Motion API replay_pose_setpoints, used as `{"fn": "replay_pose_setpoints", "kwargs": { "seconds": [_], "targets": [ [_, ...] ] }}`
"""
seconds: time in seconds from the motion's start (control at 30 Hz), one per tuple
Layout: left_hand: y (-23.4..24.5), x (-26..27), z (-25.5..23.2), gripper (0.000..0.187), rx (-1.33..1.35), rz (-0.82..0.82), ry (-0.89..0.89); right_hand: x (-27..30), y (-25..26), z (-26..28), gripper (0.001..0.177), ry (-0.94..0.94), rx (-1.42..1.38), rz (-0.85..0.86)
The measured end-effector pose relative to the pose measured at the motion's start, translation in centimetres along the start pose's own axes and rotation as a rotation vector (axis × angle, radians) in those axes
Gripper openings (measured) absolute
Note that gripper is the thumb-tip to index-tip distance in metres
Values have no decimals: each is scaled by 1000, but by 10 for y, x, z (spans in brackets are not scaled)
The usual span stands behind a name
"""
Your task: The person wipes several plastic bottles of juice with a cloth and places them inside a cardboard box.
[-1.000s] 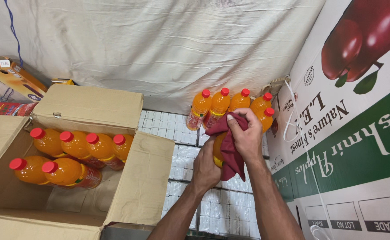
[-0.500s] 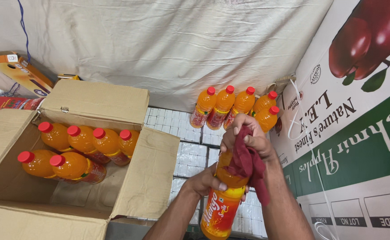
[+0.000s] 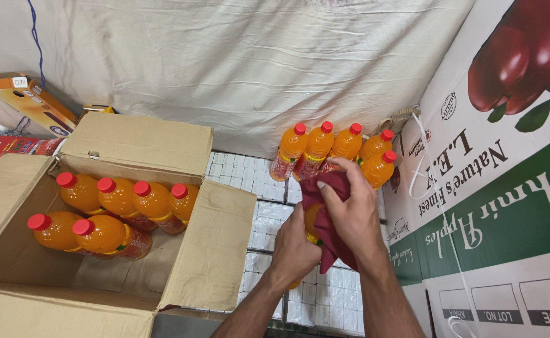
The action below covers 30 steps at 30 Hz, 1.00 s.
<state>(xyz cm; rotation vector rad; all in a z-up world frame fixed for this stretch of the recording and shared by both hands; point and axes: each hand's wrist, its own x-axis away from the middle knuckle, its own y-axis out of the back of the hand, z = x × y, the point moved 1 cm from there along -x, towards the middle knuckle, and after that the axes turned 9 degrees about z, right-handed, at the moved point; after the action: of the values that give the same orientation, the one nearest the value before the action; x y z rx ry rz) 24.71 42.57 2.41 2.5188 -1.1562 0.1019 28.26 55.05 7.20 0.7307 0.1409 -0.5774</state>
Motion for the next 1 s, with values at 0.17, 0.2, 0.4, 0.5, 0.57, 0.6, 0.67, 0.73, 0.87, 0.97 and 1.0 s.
{"fn": "replay_pose_setpoints", "kwargs": {
  "seconds": [0.17, 0.2, 0.4, 0.5, 0.57, 0.6, 0.67, 0.73, 0.87, 0.97, 1.0],
  "targets": [
    [2, -4, 4, 54, 123, 57, 12, -8, 5, -17, 46, -58, -254, 177],
    [1, -6, 9, 63, 201, 110, 2, -11, 6, -27, 45, -83, -470, 252],
    [4, -6, 5, 65, 613, 611, -293, 10, -23, -143, 62, 59, -1639, 349],
    [-4, -13, 17, 71, 761, 562, -227, 14, -27, -113, 65, -71, -1653, 476],
    [-13, -27, 37, 66, 817, 517, -303, 33, -47, -121, 53, -146, -1399, 245],
    [-16, -34, 46, 61, 871, 464, -379, 41, -57, -124, 46, -219, -1138, 32],
    [-10, -37, 41, 66, 845, 400, -374, 59, -50, -102, 47, -188, -907, 25],
    [-4, -38, 37, 71, 817, 334, -361, 70, -47, -72, 48, -161, -681, 18],
    [-1, -38, 26, 69, 662, 214, -381, 57, -35, -21, 52, 217, -50, 16],
    [-3, -32, 18, 57, 610, 191, -351, 27, -19, -3, 46, 272, 187, 25],
    [-4, -30, 15, 56, 581, 176, -336, 16, -12, 4, 41, 282, 251, 56]
  ]
}}
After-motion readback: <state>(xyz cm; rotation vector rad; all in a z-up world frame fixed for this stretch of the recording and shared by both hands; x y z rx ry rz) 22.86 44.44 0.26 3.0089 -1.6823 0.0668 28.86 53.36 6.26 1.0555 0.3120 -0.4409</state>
